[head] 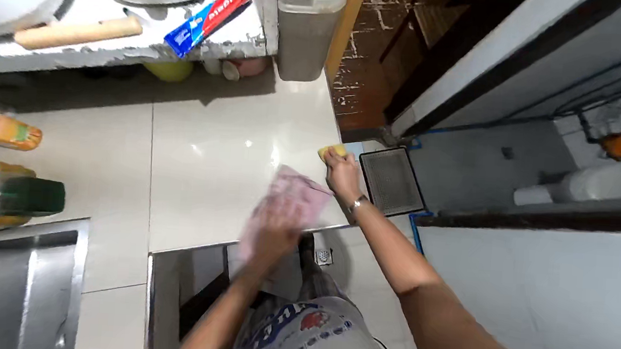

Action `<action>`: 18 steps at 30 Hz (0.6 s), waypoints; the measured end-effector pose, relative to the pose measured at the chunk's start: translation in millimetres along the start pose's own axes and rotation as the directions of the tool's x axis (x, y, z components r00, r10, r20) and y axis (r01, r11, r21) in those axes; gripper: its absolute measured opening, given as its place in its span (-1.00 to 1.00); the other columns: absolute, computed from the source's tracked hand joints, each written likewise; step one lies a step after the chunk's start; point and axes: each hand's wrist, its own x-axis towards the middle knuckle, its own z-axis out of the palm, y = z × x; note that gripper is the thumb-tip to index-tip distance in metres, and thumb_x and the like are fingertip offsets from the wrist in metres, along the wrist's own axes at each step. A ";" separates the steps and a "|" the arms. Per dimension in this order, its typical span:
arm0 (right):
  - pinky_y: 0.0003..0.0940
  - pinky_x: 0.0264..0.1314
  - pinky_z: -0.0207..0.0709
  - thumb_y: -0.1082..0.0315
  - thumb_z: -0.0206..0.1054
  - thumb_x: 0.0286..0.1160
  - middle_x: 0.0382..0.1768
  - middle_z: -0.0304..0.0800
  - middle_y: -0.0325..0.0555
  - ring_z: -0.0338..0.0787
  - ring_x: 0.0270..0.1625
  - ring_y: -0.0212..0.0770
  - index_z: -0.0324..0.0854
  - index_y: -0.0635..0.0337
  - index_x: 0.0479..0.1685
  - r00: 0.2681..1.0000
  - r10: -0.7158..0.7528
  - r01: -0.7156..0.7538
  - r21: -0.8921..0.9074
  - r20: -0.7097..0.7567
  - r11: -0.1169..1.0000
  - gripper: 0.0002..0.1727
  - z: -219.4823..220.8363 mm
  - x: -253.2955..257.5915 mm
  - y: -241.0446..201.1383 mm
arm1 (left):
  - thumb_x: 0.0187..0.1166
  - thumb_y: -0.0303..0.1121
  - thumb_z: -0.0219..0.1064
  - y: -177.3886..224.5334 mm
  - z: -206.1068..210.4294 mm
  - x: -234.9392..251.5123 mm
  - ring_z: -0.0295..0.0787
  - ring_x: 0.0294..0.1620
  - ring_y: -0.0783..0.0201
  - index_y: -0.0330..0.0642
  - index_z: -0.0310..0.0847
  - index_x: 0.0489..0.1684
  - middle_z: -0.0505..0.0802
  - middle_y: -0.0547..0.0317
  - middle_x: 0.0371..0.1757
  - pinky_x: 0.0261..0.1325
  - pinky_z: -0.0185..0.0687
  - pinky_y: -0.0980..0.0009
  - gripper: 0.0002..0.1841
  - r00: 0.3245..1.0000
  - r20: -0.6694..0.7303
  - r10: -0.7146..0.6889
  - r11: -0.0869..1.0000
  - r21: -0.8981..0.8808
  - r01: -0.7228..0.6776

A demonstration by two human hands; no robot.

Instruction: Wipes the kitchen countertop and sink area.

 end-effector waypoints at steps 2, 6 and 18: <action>0.35 0.45 0.42 0.49 0.15 0.64 0.61 0.61 -0.07 0.59 0.52 0.34 0.70 0.04 0.48 0.996 -0.064 0.064 0.000 0.065 0.998 -0.52 -3.4 82.7 1.1 | 0.83 0.07 -0.06 54.0 16.3 51.1 0.09 0.90 -0.08 0.26 0.31 0.82 0.35 0.13 0.86 0.87 -0.15 -0.22 -0.43 0.982 0.112 0.150 0.987 -0.070 -0.143; 0.42 0.56 0.34 0.46 0.21 0.61 0.57 0.64 0.04 0.48 0.62 0.38 0.71 0.03 0.45 0.982 -0.099 0.101 -0.001 0.162 0.995 -0.55 -16.0 205.4 4.8 | 0.85 0.02 -0.07 91.0 25.2 124.5 -0.16 0.96 -0.02 0.28 0.17 0.88 0.16 0.16 0.93 0.91 -0.34 -0.18 -0.42 0.952 0.161 0.259 0.961 -0.140 -0.238; -0.38 0.24 0.72 0.25 -0.01 0.88 0.24 0.74 -0.20 0.79 0.13 -0.43 0.35 0.23 0.62 0.977 0.143 -0.203 0.887 0.156 0.415 -0.54 -131.9 194.9 55.4 | 0.84 0.01 -0.07 10.2 -9.2 323.8 -0.26 0.98 0.03 0.21 0.13 0.90 0.12 0.23 0.95 0.93 -0.52 -0.09 -0.39 0.964 -0.147 -0.222 0.961 -0.199 0.191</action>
